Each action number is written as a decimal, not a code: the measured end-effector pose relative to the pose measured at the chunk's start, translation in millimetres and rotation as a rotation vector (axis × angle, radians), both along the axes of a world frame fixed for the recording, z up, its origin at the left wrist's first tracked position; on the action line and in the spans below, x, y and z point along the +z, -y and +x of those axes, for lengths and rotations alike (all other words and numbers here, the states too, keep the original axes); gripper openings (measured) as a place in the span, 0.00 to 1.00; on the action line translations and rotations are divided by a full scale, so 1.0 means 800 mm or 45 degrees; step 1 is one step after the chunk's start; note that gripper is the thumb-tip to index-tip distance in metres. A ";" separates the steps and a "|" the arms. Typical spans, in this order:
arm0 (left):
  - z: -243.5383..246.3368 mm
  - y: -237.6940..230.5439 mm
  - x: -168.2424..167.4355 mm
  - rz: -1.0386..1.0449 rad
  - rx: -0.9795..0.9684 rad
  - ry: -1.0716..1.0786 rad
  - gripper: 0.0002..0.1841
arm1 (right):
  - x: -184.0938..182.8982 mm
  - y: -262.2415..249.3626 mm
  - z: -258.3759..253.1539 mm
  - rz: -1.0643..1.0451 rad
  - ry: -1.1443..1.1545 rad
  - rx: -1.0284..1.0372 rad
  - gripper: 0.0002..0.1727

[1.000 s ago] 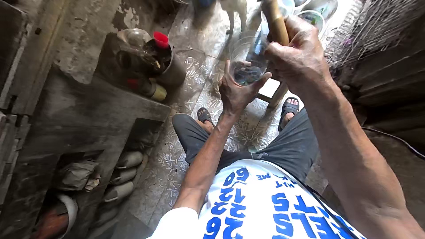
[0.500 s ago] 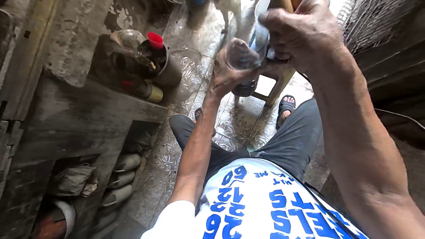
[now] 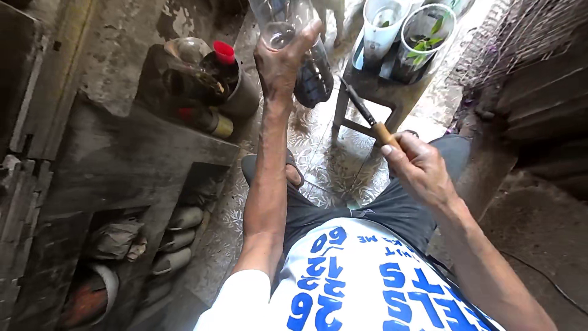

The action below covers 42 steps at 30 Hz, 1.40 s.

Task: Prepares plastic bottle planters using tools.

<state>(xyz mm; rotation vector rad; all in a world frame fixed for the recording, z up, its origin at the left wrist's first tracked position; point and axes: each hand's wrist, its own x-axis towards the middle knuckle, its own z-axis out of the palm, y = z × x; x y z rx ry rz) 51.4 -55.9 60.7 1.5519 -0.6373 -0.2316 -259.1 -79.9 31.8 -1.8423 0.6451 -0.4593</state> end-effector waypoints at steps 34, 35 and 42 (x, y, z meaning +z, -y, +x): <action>-0.006 -0.009 -0.001 -0.053 -0.084 0.004 0.34 | -0.002 -0.001 0.018 -0.066 -0.020 0.056 0.16; -0.006 -0.008 -0.001 -0.041 -0.060 0.015 0.34 | -0.002 -0.001 0.019 -0.067 -0.025 0.052 0.16; -0.003 0.000 0.001 0.203 0.129 0.012 0.31 | -0.005 0.002 0.007 -0.066 -0.058 0.017 0.17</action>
